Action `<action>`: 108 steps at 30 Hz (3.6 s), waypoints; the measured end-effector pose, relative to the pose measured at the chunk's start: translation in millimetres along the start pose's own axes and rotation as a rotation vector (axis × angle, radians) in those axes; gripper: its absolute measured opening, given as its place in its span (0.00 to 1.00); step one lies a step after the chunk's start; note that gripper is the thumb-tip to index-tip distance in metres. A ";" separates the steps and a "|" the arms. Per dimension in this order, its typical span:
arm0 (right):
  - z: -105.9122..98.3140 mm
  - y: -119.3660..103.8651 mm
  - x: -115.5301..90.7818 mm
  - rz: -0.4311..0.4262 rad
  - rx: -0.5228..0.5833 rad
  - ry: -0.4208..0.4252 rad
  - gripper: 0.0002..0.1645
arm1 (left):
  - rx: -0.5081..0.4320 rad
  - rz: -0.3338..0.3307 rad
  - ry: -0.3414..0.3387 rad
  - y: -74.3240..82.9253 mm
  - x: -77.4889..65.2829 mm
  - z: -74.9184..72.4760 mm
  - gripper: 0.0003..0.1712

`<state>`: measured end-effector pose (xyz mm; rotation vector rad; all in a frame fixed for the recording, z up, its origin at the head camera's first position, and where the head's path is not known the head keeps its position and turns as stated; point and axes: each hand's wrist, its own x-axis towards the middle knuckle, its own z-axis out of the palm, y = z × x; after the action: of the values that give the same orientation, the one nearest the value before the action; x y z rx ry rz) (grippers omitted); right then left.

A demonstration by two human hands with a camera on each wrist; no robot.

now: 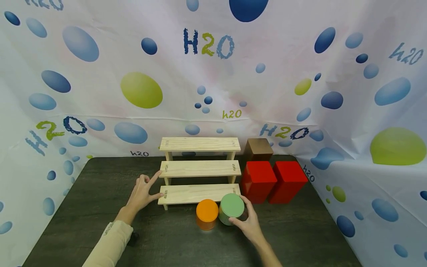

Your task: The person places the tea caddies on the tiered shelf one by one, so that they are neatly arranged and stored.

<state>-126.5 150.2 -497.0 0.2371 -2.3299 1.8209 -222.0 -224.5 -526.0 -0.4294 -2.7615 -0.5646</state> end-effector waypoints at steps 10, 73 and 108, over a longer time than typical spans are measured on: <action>3.7 -7.6 6.0 0.004 -0.008 0.017 0.44 | 0.004 -0.014 -0.020 1.0 0.3 -2.7 0.52; 28.3 39.3 33.7 0.002 0.050 0.267 0.42 | -0.010 0.006 -0.002 2.3 -1.7 -0.2 0.52; 31.7 -2.1 42.7 0.073 0.169 0.261 0.40 | -0.012 -0.016 -0.010 2.6 -1.3 -1.3 0.52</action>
<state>-168.8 118.2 -492.6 -0.0625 -2.0364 1.9525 -219.6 -223.0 -524.4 -0.4145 -2.7745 -0.5849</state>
